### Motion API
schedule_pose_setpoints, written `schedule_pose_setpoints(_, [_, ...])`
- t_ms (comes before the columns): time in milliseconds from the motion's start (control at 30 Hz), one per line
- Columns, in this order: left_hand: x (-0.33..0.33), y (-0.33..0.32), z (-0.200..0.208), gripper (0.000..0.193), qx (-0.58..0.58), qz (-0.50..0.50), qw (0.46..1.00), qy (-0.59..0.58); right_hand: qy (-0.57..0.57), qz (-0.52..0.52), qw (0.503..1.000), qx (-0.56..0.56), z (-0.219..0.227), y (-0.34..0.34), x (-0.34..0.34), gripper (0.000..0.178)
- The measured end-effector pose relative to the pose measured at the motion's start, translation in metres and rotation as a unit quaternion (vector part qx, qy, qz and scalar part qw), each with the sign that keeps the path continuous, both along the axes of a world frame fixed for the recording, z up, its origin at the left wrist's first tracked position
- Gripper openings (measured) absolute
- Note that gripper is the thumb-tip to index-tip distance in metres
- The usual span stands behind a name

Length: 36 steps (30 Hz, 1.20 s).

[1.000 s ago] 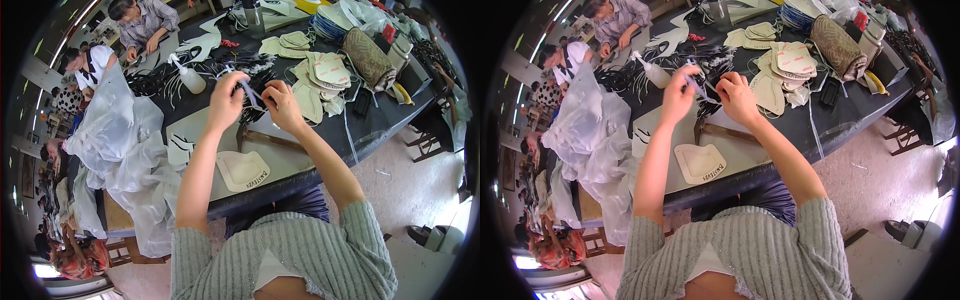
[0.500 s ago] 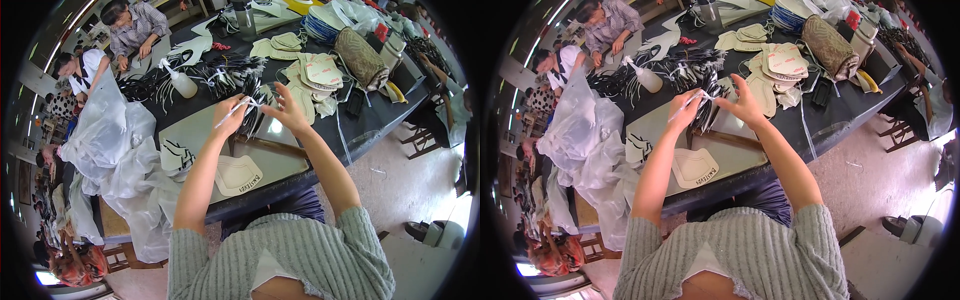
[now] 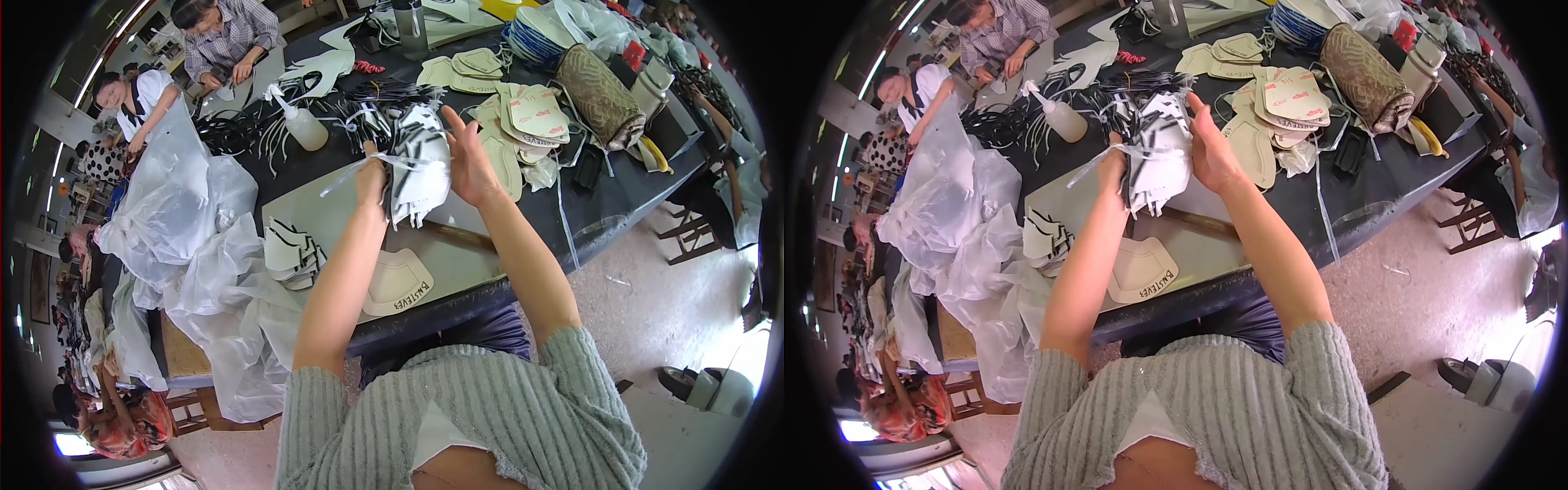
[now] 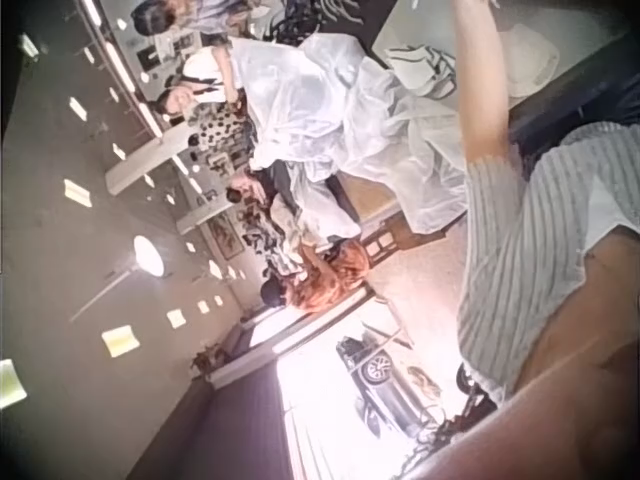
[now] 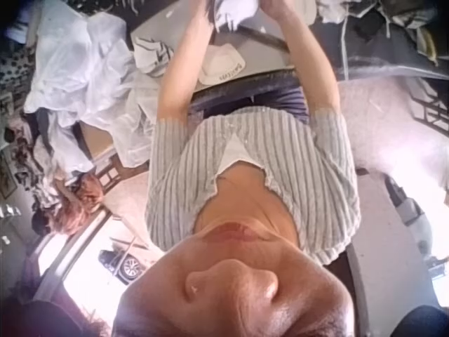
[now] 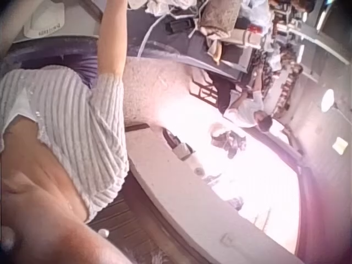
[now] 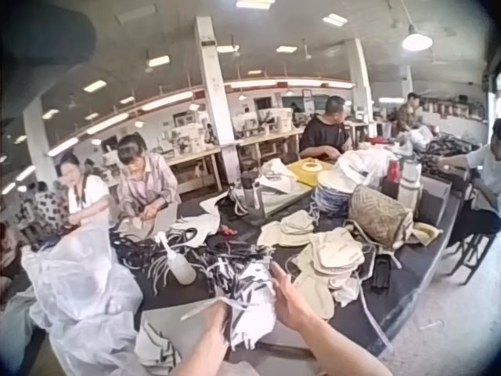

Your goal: The person is using a hammer to flatten and join shoe upper components on a workbench.

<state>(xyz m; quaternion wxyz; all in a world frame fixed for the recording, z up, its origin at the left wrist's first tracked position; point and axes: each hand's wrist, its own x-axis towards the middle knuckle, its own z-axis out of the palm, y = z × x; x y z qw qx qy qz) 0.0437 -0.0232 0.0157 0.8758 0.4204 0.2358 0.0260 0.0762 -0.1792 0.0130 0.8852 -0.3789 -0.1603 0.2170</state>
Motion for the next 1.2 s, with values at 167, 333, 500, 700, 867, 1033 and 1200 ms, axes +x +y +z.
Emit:
schedule_pose_setpoints(167, [0.004, 0.014, -0.007, 0.039, 0.333, 0.02, 0.942, -0.019, 0.01, -0.045, 0.988, -0.145, 0.028, 0.007, -0.012, 0.121])
schedule_pose_setpoints(333, [-0.018, -0.011, 0.02, 0.016, 0.462, 0.1, 0.84, -0.268, 0.083, -0.152, 0.98, -0.101, 0.026, 0.005, -0.007, 0.105])
schedule_pose_setpoints(500, [-0.027, -0.001, 0.044, 0.02, 0.508, 0.075, 0.794, -0.325, -0.112, -0.216, 0.957, -0.161, 0.025, 0.001, -0.006, 0.11])
schedule_pose_setpoints(700, [-0.026, 0.025, 0.091, 0.021, 0.236, -0.13, 0.953, -0.138, -0.115, 0.064, 0.987, -0.091, 0.038, -0.014, -0.014, 0.101])
schedule_pose_setpoints(867, [-0.027, 0.026, 0.098, 0.021, 0.363, -0.135, 0.91, -0.146, -0.048, 0.085, 0.994, 0.055, 0.042, -0.014, -0.025, 0.099])
schedule_pose_setpoints(1033, [-0.027, 0.022, 0.095, 0.014, 0.394, -0.137, 0.895, -0.157, -0.044, 0.087, 0.994, 0.058, 0.028, -0.016, -0.025, 0.102])
schedule_pose_setpoints(1200, [-0.028, 0.031, 0.08, 0.015, 0.265, -0.213, 0.93, -0.135, -0.028, 0.047, 0.997, 0.052, 0.047, -0.018, -0.034, 0.107])
